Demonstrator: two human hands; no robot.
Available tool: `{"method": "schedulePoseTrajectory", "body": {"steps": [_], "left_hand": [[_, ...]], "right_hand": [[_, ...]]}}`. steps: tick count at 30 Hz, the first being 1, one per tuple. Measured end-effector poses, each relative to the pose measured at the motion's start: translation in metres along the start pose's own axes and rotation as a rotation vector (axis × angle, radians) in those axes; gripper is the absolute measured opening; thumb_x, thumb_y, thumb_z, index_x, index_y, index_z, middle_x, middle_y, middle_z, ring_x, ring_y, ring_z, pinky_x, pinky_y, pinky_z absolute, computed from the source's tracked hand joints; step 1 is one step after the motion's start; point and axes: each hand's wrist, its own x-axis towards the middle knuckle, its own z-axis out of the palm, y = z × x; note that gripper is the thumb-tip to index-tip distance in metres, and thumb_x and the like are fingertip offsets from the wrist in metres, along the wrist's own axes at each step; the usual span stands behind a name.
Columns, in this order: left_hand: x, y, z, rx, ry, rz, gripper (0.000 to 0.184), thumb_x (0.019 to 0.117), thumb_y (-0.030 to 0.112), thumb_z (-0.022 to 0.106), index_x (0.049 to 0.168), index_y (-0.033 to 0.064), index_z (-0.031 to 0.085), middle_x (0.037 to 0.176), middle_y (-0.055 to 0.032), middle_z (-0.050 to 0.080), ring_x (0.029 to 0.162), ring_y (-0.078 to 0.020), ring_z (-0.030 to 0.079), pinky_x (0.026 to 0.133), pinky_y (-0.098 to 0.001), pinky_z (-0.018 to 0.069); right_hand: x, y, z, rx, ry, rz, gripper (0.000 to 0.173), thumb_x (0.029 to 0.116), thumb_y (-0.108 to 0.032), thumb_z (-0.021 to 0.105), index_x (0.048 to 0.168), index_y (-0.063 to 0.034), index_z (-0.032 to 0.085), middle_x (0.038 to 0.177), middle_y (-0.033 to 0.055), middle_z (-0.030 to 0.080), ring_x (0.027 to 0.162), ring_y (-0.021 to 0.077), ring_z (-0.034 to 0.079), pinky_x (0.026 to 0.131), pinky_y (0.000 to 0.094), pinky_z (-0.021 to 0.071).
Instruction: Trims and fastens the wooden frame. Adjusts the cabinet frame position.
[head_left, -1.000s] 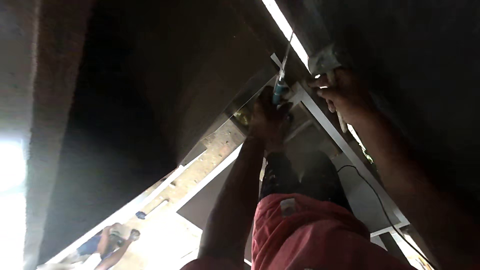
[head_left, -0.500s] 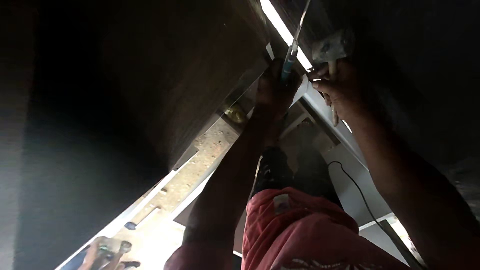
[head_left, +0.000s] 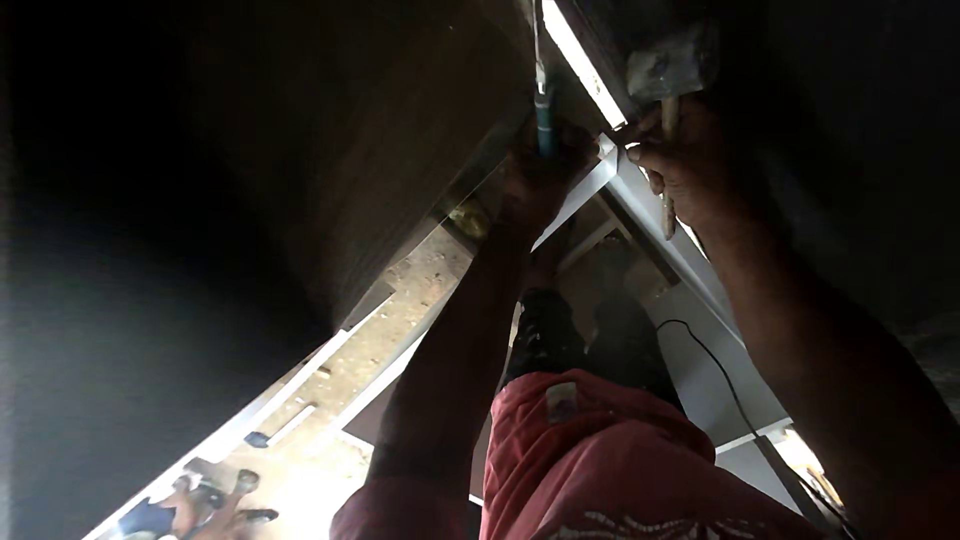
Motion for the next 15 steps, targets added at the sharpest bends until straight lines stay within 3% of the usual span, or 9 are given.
{"method": "schedulePoseTrajectory", "body": {"steps": [5,10,15], "left_hand": [[0.015,0.001,0.000,0.124,-0.013,-0.203,0.030,0.0835,0.009,0.083,0.104,0.0060,0.060,0.089,-0.0016,0.070,0.079,-0.0111,0.068,0.071,-0.0280,0.0590],[0.011,-0.003,-0.004,-0.036,-0.052,-0.109,0.027,0.0813,-0.001,0.081,0.098,0.0061,0.061,0.089,-0.0014,0.071,0.085,-0.0127,0.069,0.080,-0.0311,0.0600],[0.008,0.000,-0.005,0.040,-0.055,-0.041,0.022,0.0832,0.000,0.080,0.098,0.0053,0.064,0.090,-0.0005,0.072,0.082,-0.0101,0.069,0.075,-0.0284,0.0598]], "right_hand": [[-0.001,-0.004,0.001,-0.054,0.011,0.022,0.029,0.0875,-0.006,0.076,0.112,-0.0065,0.059,0.088,-0.0001,0.064,0.054,0.0049,0.052,0.043,0.0184,0.0441],[0.005,-0.011,0.008,-0.101,0.028,0.019,0.034,0.0846,-0.009,0.079,0.111,-0.0062,0.057,0.092,0.0014,0.068,0.058,0.0064,0.055,0.047,0.0205,0.0464],[0.007,-0.025,0.017,-0.276,0.071,0.067,0.041,0.0802,-0.019,0.086,0.113,-0.0088,0.064,0.093,0.0017,0.066,0.063,0.0076,0.058,0.054,0.0244,0.0512]]}}
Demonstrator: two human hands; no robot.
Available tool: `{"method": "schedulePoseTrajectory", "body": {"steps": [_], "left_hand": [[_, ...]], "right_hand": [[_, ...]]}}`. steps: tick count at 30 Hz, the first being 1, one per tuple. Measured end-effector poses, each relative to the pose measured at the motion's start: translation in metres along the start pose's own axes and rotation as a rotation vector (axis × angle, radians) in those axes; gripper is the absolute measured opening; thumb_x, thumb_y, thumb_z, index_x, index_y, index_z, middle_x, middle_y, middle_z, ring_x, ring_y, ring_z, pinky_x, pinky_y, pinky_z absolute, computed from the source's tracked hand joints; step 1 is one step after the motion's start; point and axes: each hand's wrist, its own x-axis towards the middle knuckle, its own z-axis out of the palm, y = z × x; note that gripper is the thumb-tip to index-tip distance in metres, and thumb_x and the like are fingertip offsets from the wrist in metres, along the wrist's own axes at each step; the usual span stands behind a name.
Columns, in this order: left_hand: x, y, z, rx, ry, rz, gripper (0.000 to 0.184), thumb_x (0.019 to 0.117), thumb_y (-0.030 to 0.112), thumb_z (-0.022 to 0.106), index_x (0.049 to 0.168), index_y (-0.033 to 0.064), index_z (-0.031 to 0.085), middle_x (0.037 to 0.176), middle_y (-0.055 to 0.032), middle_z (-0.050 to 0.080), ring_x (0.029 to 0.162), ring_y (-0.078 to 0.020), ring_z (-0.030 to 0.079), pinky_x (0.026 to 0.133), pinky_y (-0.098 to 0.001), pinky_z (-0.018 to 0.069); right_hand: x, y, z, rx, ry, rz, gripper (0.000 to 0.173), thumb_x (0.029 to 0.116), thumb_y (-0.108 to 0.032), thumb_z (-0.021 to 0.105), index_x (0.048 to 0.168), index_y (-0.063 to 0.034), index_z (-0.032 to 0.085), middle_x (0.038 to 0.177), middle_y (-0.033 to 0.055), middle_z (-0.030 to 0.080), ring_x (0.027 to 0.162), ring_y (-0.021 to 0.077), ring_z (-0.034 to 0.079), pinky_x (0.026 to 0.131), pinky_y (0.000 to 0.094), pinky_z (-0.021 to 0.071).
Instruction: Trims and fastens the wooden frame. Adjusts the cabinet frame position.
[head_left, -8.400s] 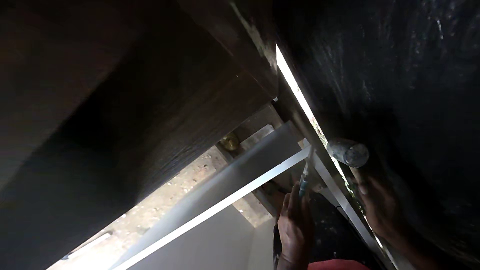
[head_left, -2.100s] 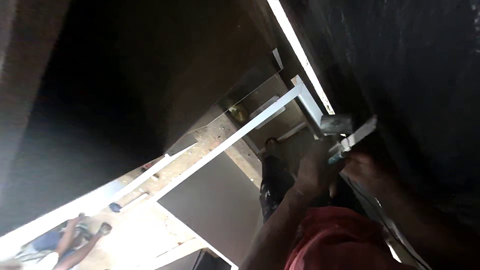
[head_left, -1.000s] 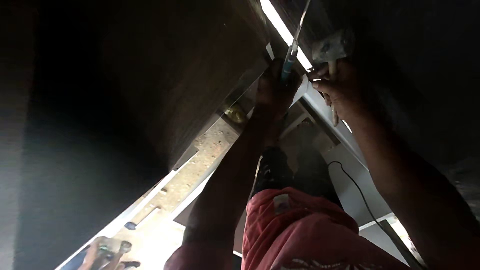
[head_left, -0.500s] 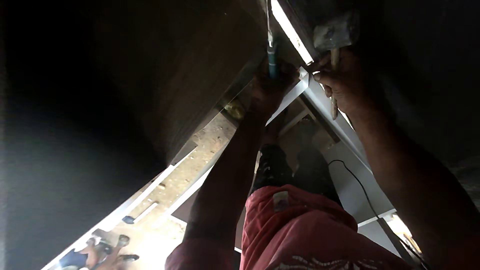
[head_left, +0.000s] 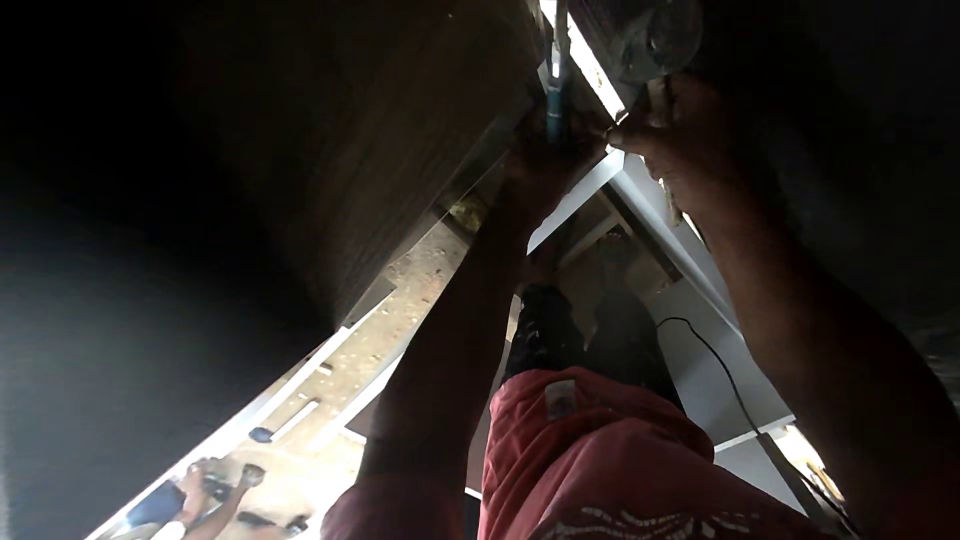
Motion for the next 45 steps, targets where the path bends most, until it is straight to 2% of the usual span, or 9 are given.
{"method": "schedulePoseTrajectory", "body": {"steps": [7,10,19,23,27,31,35,38,45], "left_hand": [[-0.004,0.008,-0.007,0.111,-0.078,-0.066,0.028,0.0888,0.007,0.076,0.112,0.0033,0.062,0.101,-0.0027,0.074,0.085,-0.0092,0.068,0.073,-0.0260,0.0567],[-0.008,0.013,-0.004,0.280,-0.111,-0.207,0.052,0.0817,0.013,0.085,0.124,0.0030,0.057,0.100,-0.0015,0.071,0.086,-0.0087,0.069,0.079,-0.0255,0.0598],[-0.008,-0.002,-0.008,0.257,-0.107,-0.264,0.051,0.0812,0.017,0.086,0.121,0.0049,0.057,0.097,-0.0016,0.069,0.085,-0.0091,0.067,0.078,-0.0268,0.0586],[-0.008,-0.002,-0.007,0.249,-0.120,-0.281,0.050,0.0810,0.017,0.087,0.119,0.0043,0.057,0.095,-0.0027,0.069,0.082,-0.0110,0.068,0.075,-0.0281,0.0598],[-0.010,0.002,-0.007,0.337,-0.143,-0.263,0.052,0.0840,0.021,0.085,0.124,0.0035,0.056,0.099,-0.0019,0.071,0.087,-0.0090,0.069,0.080,-0.0273,0.0598],[-0.008,-0.004,-0.011,0.332,-0.155,-0.299,0.057,0.0834,0.027,0.086,0.127,0.0054,0.057,0.099,-0.0013,0.070,0.087,-0.0089,0.068,0.081,-0.0287,0.0594],[-0.003,0.001,-0.018,0.309,-0.209,-0.352,0.040,0.0895,0.024,0.080,0.119,0.0061,0.061,0.096,-0.0017,0.068,0.085,-0.0090,0.065,0.078,-0.0274,0.0568],[-0.004,0.004,-0.025,0.405,-0.207,-0.371,0.036,0.0928,0.032,0.076,0.116,0.0073,0.063,0.093,-0.0021,0.067,0.080,-0.0100,0.063,0.074,-0.0298,0.0549],[-0.010,0.009,-0.011,0.486,-0.104,-0.345,0.050,0.0837,0.042,0.084,0.115,0.0093,0.063,0.090,0.0001,0.063,0.080,-0.0094,0.060,0.077,-0.0311,0.0525]], "right_hand": [[0.017,0.001,0.011,0.023,0.057,-0.024,0.039,0.0769,-0.008,0.082,0.110,-0.0045,0.062,0.090,0.0046,0.062,0.067,0.0096,0.058,0.057,0.0265,0.0523],[0.017,0.013,0.017,0.066,0.134,-0.156,0.035,0.0796,-0.004,0.080,0.108,0.0000,0.060,0.091,0.0056,0.063,0.077,0.0104,0.062,0.070,0.0275,0.0564],[0.000,0.016,0.023,0.081,0.144,-0.362,0.020,0.0867,-0.006,0.077,0.101,0.0008,0.065,0.089,0.0033,0.068,0.076,0.0063,0.064,0.070,0.0237,0.0571],[0.017,0.008,0.019,0.073,0.171,-0.054,0.035,0.0796,-0.004,0.080,0.109,-0.0015,0.061,0.088,0.0058,0.062,0.067,0.0111,0.059,0.058,0.0276,0.0531],[0.044,-0.018,0.004,0.236,0.179,0.214,0.040,0.0906,-0.005,0.072,0.126,-0.0077,0.054,0.091,0.0048,0.058,0.059,0.0097,0.050,0.049,0.0237,0.0456],[0.082,-0.016,-0.022,0.154,0.145,0.169,0.028,0.0905,-0.021,0.077,0.112,-0.0128,0.060,0.082,0.0004,0.061,0.051,0.0062,0.049,0.043,0.0202,0.0440],[0.073,-0.016,-0.025,-0.087,0.149,0.192,0.042,0.0934,-0.031,0.076,0.127,-0.0111,0.061,0.103,0.0056,0.066,0.071,0.0106,0.059,0.057,0.0273,0.0503],[0.063,0.000,-0.031,-0.181,0.110,0.268,0.048,0.0990,-0.041,0.067,0.136,-0.0127,0.057,0.105,0.0053,0.064,0.068,0.0096,0.056,0.058,0.0275,0.0492],[0.009,0.035,-0.052,-0.217,0.056,0.107,0.036,0.1041,-0.034,0.060,0.128,-0.0075,0.062,0.100,0.0060,0.064,0.068,0.0101,0.058,0.059,0.0291,0.0534]]}}
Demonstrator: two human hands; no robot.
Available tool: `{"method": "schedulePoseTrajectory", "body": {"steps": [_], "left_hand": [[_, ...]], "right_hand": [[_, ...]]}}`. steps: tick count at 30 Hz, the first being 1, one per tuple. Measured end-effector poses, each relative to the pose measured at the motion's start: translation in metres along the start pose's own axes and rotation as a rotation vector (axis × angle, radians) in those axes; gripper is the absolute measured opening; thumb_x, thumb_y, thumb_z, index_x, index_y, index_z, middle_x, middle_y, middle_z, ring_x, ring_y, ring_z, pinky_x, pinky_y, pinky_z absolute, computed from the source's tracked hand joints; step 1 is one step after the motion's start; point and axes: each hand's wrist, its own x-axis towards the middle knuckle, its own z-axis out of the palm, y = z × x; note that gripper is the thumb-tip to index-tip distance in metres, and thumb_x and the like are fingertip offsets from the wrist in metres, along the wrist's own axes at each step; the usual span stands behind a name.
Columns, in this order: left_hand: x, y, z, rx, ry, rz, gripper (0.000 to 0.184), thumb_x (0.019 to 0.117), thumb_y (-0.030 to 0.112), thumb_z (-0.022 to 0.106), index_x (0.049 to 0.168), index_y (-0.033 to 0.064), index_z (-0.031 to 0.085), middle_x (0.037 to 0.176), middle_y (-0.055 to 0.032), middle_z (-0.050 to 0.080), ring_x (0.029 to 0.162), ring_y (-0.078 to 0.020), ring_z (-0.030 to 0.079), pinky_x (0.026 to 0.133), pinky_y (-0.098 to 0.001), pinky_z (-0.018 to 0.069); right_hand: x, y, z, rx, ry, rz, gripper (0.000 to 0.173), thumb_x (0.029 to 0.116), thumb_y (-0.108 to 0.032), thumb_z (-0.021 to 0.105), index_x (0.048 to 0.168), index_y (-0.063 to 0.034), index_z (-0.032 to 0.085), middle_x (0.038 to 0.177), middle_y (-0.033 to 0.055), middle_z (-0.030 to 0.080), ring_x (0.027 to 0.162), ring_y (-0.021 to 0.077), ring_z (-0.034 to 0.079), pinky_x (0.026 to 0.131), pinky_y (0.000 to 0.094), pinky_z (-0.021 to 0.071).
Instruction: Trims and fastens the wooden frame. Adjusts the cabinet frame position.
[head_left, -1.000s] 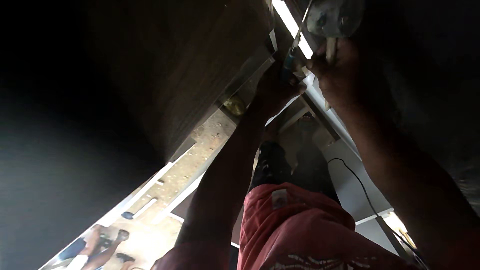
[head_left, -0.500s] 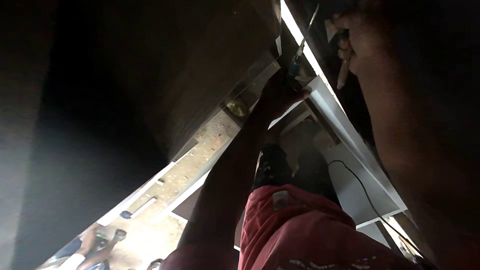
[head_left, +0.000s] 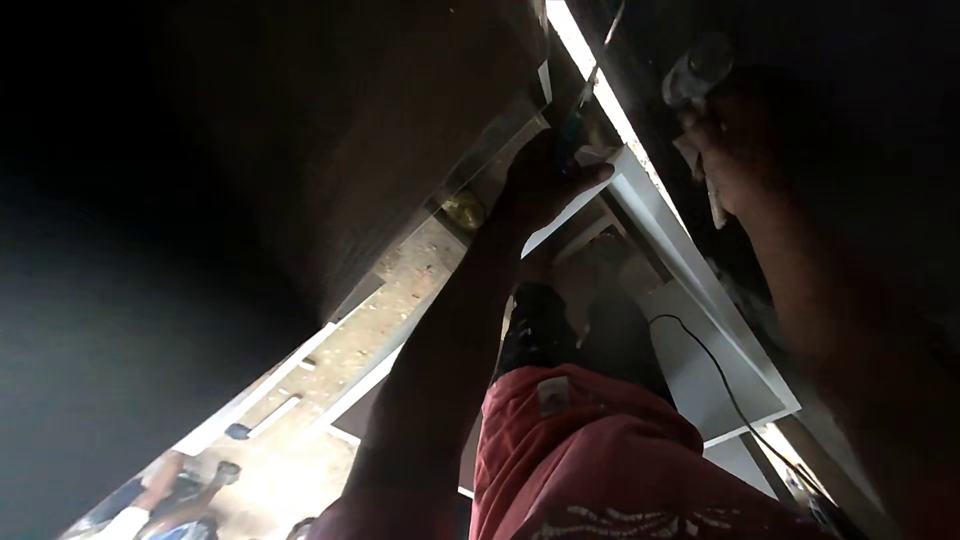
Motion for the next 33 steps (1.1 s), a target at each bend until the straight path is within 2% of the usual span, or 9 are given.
{"method": "schedulePoseTrajectory", "body": {"steps": [3,5,7,9,11,18,24,29,33], "left_hand": [[0.003,0.009,0.006,0.112,0.035,-0.007,0.055,0.0828,0.045,0.084,0.117,0.0079,0.062,0.094,-0.0040,0.065,0.086,-0.0148,0.062,0.082,-0.0385,0.0528],[0.002,0.009,0.009,0.122,0.052,-0.028,0.057,0.0815,0.047,0.084,0.116,0.0079,0.061,0.094,-0.0039,0.065,0.085,-0.0149,0.062,0.081,-0.0392,0.0536],[-0.002,0.007,0.010,0.116,0.072,-0.033,0.057,0.0809,0.047,0.085,0.115,0.0080,0.061,0.092,-0.0036,0.064,0.083,-0.0150,0.062,0.080,-0.0395,0.0538],[-0.006,0.004,0.009,0.124,0.082,-0.015,0.058,0.0805,0.045,0.085,0.116,0.0061,0.061,0.093,-0.0048,0.065,0.083,-0.0155,0.063,0.080,-0.0392,0.0544],[-0.011,0.003,0.006,0.151,0.082,-0.059,0.060,0.0799,0.043,0.086,0.118,0.0035,0.061,0.097,-0.0090,0.066,0.089,-0.0201,0.064,0.085,-0.0441,0.0540],[-0.028,-0.004,0.007,0.196,0.179,-0.089,0.066,0.0803,0.053,0.083,0.124,0.0090,0.060,0.101,-0.0078,0.067,0.091,-0.0223,0.065,0.084,-0.0494,0.0536],[-0.071,-0.024,-0.013,0.112,0.468,-0.078,0.064,0.0831,0.048,0.082,0.130,0.0095,0.061,0.111,-0.0063,0.070,0.101,-0.0150,0.068,0.093,-0.0416,0.0567],[-0.140,-0.049,0.025,-0.068,0.634,-0.051,0.048,0.0883,0.038,0.079,0.118,0.0064,0.060,0.088,0.0018,0.065,0.073,-0.0051,0.062,0.069,-0.0276,0.0552],[-0.164,-0.080,0.073,-0.194,0.582,-0.139,0.035,0.0891,0.032,0.076,0.109,0.0066,0.062,0.082,-0.0005,0.063,0.067,-0.0093,0.059,0.062,-0.0311,0.0527]], "right_hand": [[-0.025,0.021,-0.007,-0.014,0.057,-0.181,0.039,0.1040,-0.037,0.060,0.127,-0.0060,0.064,0.104,0.0056,0.068,0.077,0.0067,0.064,0.069,0.0286,0.0579],[-0.050,0.020,-0.012,-0.093,0.053,-0.202,0.037,0.1063,-0.031,0.055,0.130,-0.0040,0.064,0.113,0.0090,0.069,0.094,0.0079,0.067,0.086,0.0301,0.0587],[-0.071,0.014,-0.015,-0.154,0.018,-0.176,0.036,0.1070,-0.026,0.048,0.130,-0.0030,0.062,0.108,0.0123,0.068,0.089,0.0127,0.067,0.082,0.0353,0.0586],[-0.084,0.021,-0.016,-0.080,0.009,-0.349,0.035,0.1078,-0.024,0.047,0.127,0.0010,0.062,0.096,0.0065,0.065,0.079,0.0053,0.062,0.074,0.0252,0.0562],[-0.087,0.027,-0.017,0.000,-0.008,-0.492,0.035,0.1087,-0.022,0.049,0.126,0.0060,0.061,0.096,0.0064,0.065,0.081,0.0037,0.062,0.077,0.0237,0.0568],[-0.086,0.017,-0.012,-0.116,-0.128,-0.211,0.037,0.1058,-0.037,0.053,0.124,-0.0060,0.062,0.083,0.0034,0.062,0.055,0.0108,0.055,0.049,0.0308,0.0517],[-0.064,0.003,0.012,-0.411,0.016,-0.329,0.051,0.0911,-0.042,0.075,0.120,-0.0013,0.063,0.094,0.0088,0.066,0.078,0.0156,0.062,0.075,0.0387,0.0553],[-0.045,-0.022,0.042,-0.566,0.098,-0.333,0.058,0.0849,-0.042,0.078,0.128,-0.0077,0.060,0.104,0.0103,0.069,0.091,0.0236,0.067,0.082,0.0486,0.0547],[-0.036,-0.020,0.048,-0.567,0.105,-0.381,0.050,0.0859,-0.033,0.074,0.126,-0.0078,0.060,0.102,0.0092,0.069,0.091,0.0220,0.068,0.081,0.0464,0.0559]]}}
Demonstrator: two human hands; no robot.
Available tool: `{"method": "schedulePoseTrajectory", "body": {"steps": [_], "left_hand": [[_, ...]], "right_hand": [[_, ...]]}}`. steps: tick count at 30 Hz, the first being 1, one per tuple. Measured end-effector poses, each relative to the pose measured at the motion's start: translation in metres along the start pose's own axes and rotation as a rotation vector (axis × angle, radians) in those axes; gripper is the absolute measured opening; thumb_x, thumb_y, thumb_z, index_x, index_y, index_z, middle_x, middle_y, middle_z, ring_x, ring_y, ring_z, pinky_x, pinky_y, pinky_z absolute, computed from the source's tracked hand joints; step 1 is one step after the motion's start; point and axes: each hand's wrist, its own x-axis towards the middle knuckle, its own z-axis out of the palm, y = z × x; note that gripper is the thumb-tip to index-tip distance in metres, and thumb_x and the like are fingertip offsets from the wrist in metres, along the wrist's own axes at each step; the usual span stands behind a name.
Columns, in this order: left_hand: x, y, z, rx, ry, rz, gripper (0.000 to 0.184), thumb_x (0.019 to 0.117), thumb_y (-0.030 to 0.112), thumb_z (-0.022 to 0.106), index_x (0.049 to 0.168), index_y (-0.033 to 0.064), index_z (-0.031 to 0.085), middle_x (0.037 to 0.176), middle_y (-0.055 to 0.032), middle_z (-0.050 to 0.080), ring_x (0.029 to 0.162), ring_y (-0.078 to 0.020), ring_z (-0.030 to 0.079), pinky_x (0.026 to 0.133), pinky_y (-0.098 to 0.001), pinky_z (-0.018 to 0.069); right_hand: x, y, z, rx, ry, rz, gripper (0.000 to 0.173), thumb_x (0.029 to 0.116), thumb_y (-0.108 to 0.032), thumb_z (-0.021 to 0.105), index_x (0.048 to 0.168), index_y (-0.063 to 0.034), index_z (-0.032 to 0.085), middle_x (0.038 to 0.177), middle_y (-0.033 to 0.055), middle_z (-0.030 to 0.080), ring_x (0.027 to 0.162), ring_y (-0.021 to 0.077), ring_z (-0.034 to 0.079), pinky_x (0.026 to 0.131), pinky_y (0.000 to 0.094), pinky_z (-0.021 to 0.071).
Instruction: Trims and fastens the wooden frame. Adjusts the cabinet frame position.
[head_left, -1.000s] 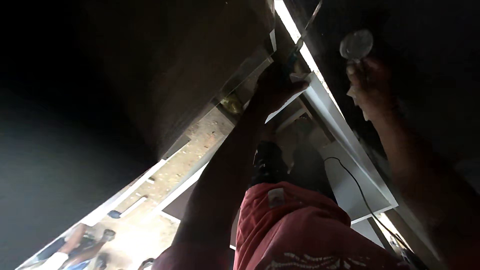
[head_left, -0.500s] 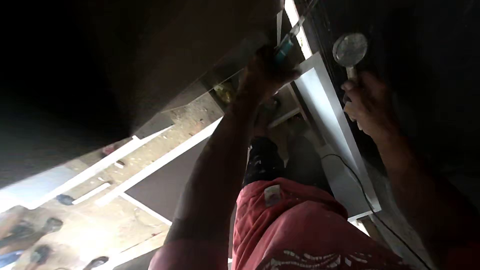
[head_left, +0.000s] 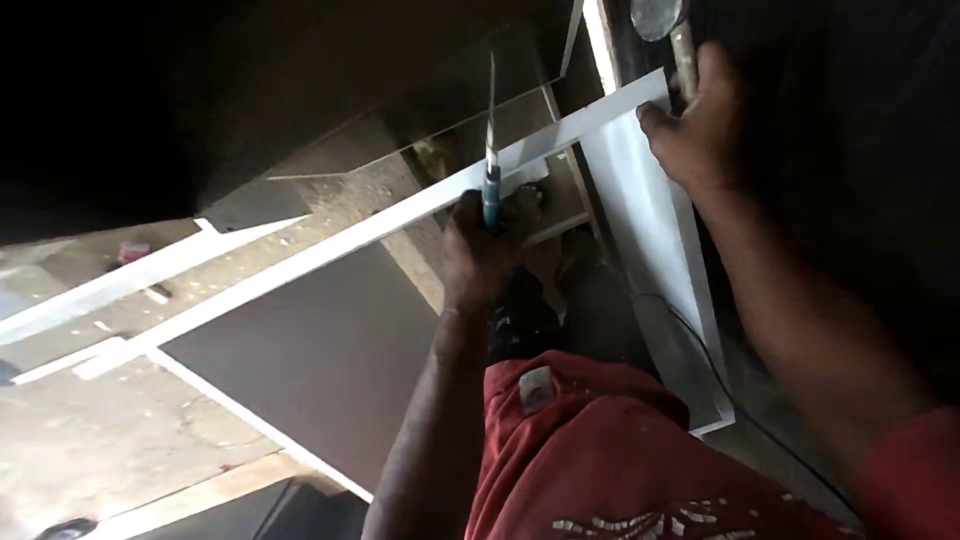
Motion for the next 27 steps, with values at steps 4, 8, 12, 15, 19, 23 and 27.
{"method": "schedulePoseTrajectory", "body": {"steps": [4,8,12,15,19,23,27], "left_hand": [[-0.019,-0.023,0.018,-0.090,-0.087,-0.125,0.035,0.0886,0.028,0.079,0.112,0.0074,0.063,0.083,-0.0029,0.064,0.066,-0.0122,0.060,0.059,-0.0328,0.0528],[-0.023,-0.030,0.027,-0.082,-0.145,-0.107,0.036,0.0890,0.032,0.081,0.112,0.0102,0.063,0.083,-0.0018,0.067,0.065,-0.0120,0.062,0.059,-0.0325,0.0543],[-0.015,-0.018,0.027,-0.124,-0.125,-0.019,0.040,0.0892,0.029,0.079,0.118,0.0084,0.061,0.087,-0.0019,0.068,0.067,-0.0110,0.064,0.061,-0.0310,0.0556],[0.001,-0.002,0.018,-0.078,-0.056,0.085,0.037,0.0895,0.030,0.078,0.115,0.0066,0.065,0.087,-0.0031,0.068,0.069,-0.0118,0.065,0.064,-0.0336,0.0576],[0.028,0.038,-0.004,0.234,0.059,0.116,0.046,0.0903,0.041,0.076,0.120,0.0069,0.068,0.103,-0.0112,0.069,0.084,-0.0216,0.066,0.077,-0.0449,0.0559],[0.057,0.060,-0.014,0.484,0.023,0.048,0.058,0.0883,0.056,0.072,0.124,0.0109,0.068,0.112,-0.0173,0.070,0.103,-0.0359,0.068,0.088,-0.0624,0.0522],[0.072,0.068,-0.006,0.623,-0.037,-0.029,0.067,0.0817,0.067,0.074,0.120,0.0126,0.066,0.112,-0.0202,0.069,0.105,-0.0429,0.066,0.084,-0.0697,0.0491]], "right_hand": [[0.006,0.005,0.003,0.066,-0.025,-0.053,0.045,0.0861,-0.028,0.075,0.123,-0.0053,0.061,0.099,0.0084,0.067,0.086,0.0176,0.065,0.079,0.0403,0.0547],[0.009,0.006,0.005,0.061,-0.031,-0.056,0.042,0.0859,-0.026,0.074,0.121,-0.0055,0.063,0.100,0.0095,0.067,0.089,0.0183,0.065,0.081,0.0409,0.0538],[0.011,0.016,-0.001,0.138,-0.093,-0.114,0.045,0.0870,-0.033,0.077,0.119,-0.0061,0.063,0.098,0.0078,0.066,0.084,0.0154,0.063,0.078,0.0375,0.0540],[0.009,0.032,-0.007,0.340,-0.164,-0.147,0.041,0.0944,-0.032,0.072,0.123,-0.0045,0.063,0.094,0.0047,0.064,0.073,0.0096,0.059,0.066,0.0293,0.0534],[-0.009,0.043,-0.018,0.346,-0.090,-0.116,0.033,0.1057,-0.020,0.046,0.129,-0.0052,0.064,0.095,0.0060,0.065,0.069,0.0102,0.058,0.061,0.0301,0.0515],[-0.038,0.051,-0.033,0.378,-0.103,-0.090,0.043,0.1104,-0.033,0.043,0.146,-0.0132,0.056,0.098,0.0064,0.066,0.072,0.0136,0.063,0.062,0.0331,0.0565],[-0.058,0.054,-0.039,0.536,-0.140,0.065,0.037,0.1062,-0.033,0.054,0.134,-0.0095,0.057,0.087,0.0026,0.060,0.056,0.0101,0.053,0.048,0.0270,0.0488]]}}
